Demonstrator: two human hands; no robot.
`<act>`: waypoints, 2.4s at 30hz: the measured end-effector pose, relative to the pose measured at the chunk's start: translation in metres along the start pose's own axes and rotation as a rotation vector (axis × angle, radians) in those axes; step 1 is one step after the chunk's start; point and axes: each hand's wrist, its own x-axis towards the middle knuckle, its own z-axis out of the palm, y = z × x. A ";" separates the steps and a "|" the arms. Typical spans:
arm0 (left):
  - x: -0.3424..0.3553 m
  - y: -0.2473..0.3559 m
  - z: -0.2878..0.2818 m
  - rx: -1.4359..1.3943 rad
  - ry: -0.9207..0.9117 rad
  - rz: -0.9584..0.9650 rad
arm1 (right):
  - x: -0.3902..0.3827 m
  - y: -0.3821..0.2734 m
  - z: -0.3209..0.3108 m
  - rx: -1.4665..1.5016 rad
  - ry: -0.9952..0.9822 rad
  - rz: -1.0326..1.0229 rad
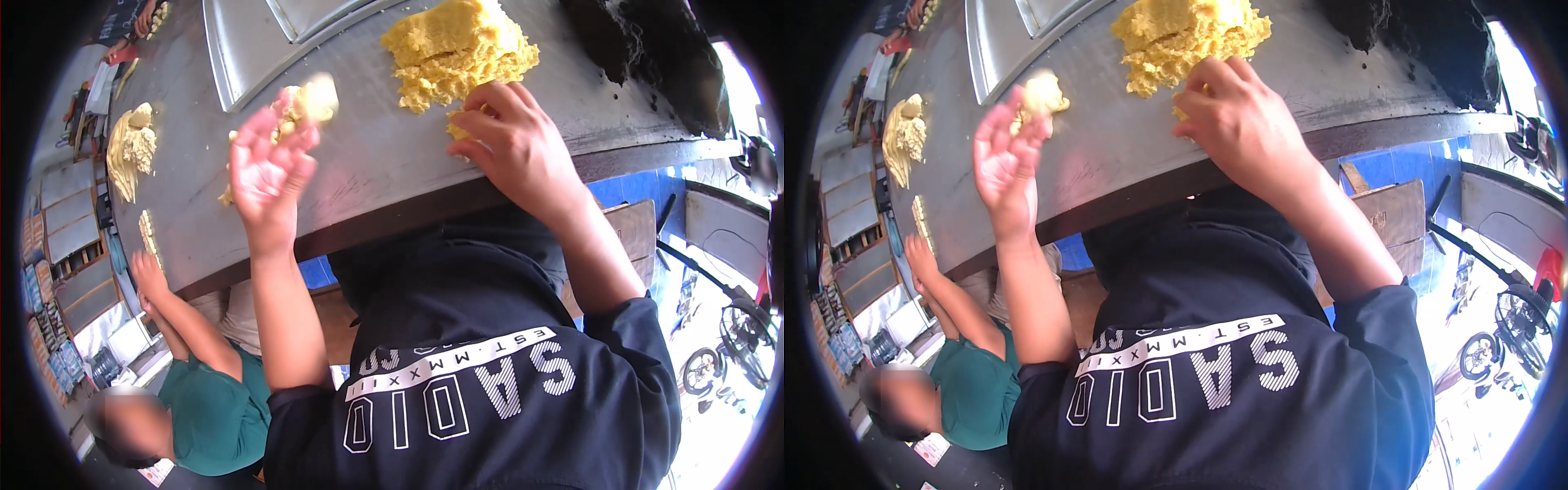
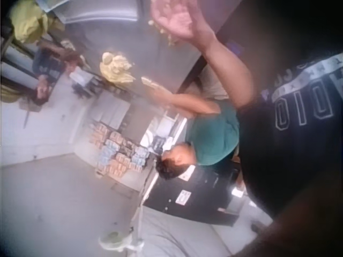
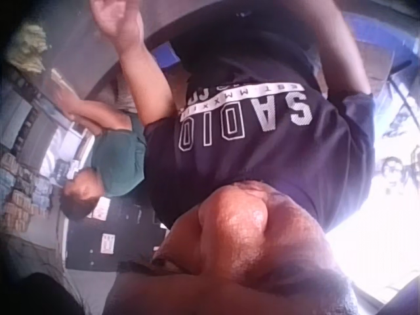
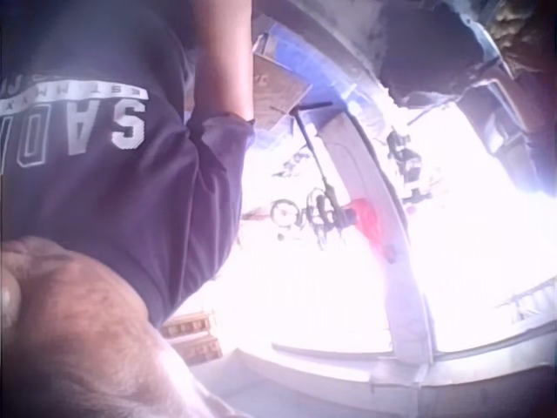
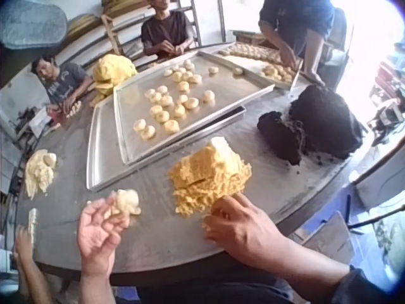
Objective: The person prepares small dough pieces by hand, flattening them and adding a yellow filling from a larger mass of dough on a metal table.
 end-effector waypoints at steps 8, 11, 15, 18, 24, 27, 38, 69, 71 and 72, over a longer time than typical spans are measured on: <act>0.055 0.001 -0.024 1.351 -0.203 0.554 | -0.002 0.002 0.004 -0.014 0.098 0.050; 0.051 -0.008 -0.037 1.118 -0.179 0.431 | 0.003 0.011 0.005 -0.085 0.093 -0.053; 0.001 -0.019 -0.011 0.435 0.209 0.199 | 0.015 0.006 0.015 -0.128 0.035 -0.111; -0.021 -0.019 0.005 0.073 0.198 -0.053 | 0.020 -0.001 0.014 -0.200 -0.041 -0.065; -0.041 -0.008 0.018 0.765 0.016 0.162 | 0.002 -0.005 -0.002 -0.053 0.021 0.117; -0.041 -0.012 0.019 0.889 0.031 0.177 | -0.003 -0.001 0.005 -0.045 0.088 0.023; -0.046 -0.013 0.026 1.023 0.121 0.194 | 0.011 0.005 0.011 -0.052 0.014 -0.115; 0.035 -0.008 0.030 0.649 0.105 0.317 | 0.014 0.005 -0.002 -0.003 0.010 -0.038; -0.007 -0.014 -0.002 1.178 0.169 0.526 | 0.001 0.002 -0.008 0.158 0.019 -0.003; -0.030 -0.002 0.001 1.436 0.068 0.285 | -0.003 0.003 -0.008 0.020 0.070 0.017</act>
